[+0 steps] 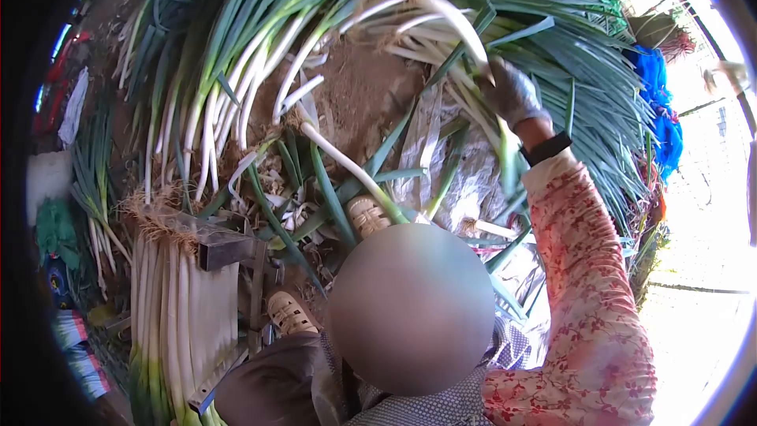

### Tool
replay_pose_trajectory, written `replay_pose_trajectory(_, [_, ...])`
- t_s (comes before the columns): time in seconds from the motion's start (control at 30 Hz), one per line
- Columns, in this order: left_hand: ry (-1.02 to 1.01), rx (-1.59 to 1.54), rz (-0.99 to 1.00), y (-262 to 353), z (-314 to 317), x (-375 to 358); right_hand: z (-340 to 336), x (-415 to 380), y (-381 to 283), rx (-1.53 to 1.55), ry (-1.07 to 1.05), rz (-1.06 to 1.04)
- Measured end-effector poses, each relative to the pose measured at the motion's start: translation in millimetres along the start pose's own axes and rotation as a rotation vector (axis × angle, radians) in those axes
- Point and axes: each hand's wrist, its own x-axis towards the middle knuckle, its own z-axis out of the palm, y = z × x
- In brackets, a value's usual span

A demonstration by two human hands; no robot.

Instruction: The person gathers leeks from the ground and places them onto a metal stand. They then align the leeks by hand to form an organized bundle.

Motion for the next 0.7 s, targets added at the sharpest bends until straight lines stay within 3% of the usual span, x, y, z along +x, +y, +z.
replay_pose_trajectory(0.1, [0.246, -0.058, 0.102, 9.2, 39.8, 4.6, -100.5, 56.9, -47.1, -0.058, 0.225, -0.21])
replay_pose_trajectory(0.13, [0.328, -0.07, 0.148, 6.8, 49.7, 4.1, -150.9, 66.4, -77.1, -0.249, 0.257, -0.335])
replay_pose_trajectory(0.17, [0.409, -0.08, 0.191, -0.1, 54.6, 0.2, -174.2, 115.4, -30.6, -0.459, 0.426, -0.599])
replay_pose_trajectory(0.2, [0.152, -0.056, 0.118, 11.8, -24.0, -1.6, -211.0, 115.3, -50.9, -0.451, 0.455, -0.556])
replay_pose_trajectory(0.3, [0.149, -0.434, 0.033, 8.4, -54.0, -2.6, -274.1, 92.2, -88.3, -0.338, 0.528, -0.423])
replay_pose_trajectory(0.37, [0.204, -0.45, 0.029, 8.1, -38.9, -2.9, -286.0, 73.1, -86.2, -0.159, 0.57, -0.331])
replay_pose_trajectory(0.43, [0.19, -0.439, -0.007, 12.1, -42.9, -3.8, -278.0, 54.0, -72.4, 0.181, 0.587, -0.251])
replay_pose_trajectory(0.53, [0.174, -0.383, 0.0, 12.6, -65.0, -9.5, -212.6, 2.7, -45.9, 1.052, 0.606, -0.193])
replay_pose_trajectory(0.63, [0.113, -0.424, 0.057, 8.7, -68.5, -7.7, -87.6, -80.8, -17.7, 1.733, 0.461, -0.032])
replay_pose_trajectory(0.7, [0.224, -0.191, 0.088, 9.6, -49.9, -10.1, 30.5, -156.0, -2.1, 2.02, 0.223, 0.32])
